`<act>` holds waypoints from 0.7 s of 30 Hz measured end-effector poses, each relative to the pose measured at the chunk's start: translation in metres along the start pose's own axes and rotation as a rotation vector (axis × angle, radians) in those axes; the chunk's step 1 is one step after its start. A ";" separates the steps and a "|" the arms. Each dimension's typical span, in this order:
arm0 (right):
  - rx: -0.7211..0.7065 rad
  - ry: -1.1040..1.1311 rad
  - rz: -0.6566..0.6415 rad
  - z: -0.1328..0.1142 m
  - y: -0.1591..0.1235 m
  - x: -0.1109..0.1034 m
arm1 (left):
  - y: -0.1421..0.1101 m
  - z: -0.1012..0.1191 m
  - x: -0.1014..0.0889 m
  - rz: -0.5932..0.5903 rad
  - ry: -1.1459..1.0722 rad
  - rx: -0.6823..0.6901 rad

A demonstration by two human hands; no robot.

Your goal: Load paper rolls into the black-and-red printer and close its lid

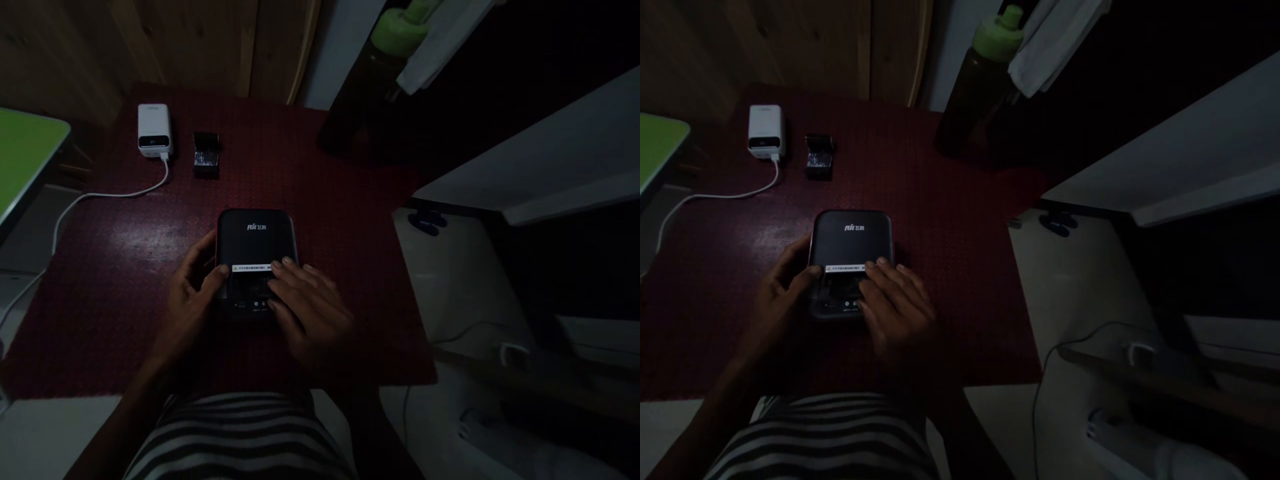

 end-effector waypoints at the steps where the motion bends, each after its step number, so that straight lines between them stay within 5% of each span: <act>1: 0.002 0.006 0.001 0.000 0.000 0.000 | -0.002 -0.001 -0.001 -0.002 -0.009 -0.007; 9: 0.039 0.046 0.046 0.000 -0.004 0.003 | -0.013 -0.009 -0.011 -0.016 -0.003 0.006; 21: 0.219 0.050 0.253 0.012 -0.021 -0.014 | -0.015 -0.011 -0.001 -0.008 -0.154 -0.079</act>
Point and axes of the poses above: each hand's wrist, its own y-axis towards the middle knuckle, its own x-axis out of the palm, z = x × y, the point moved 4 cm from there along y, towards the middle knuckle, and after that the axes turned 10 degrees about y, right-handed, at the moved point
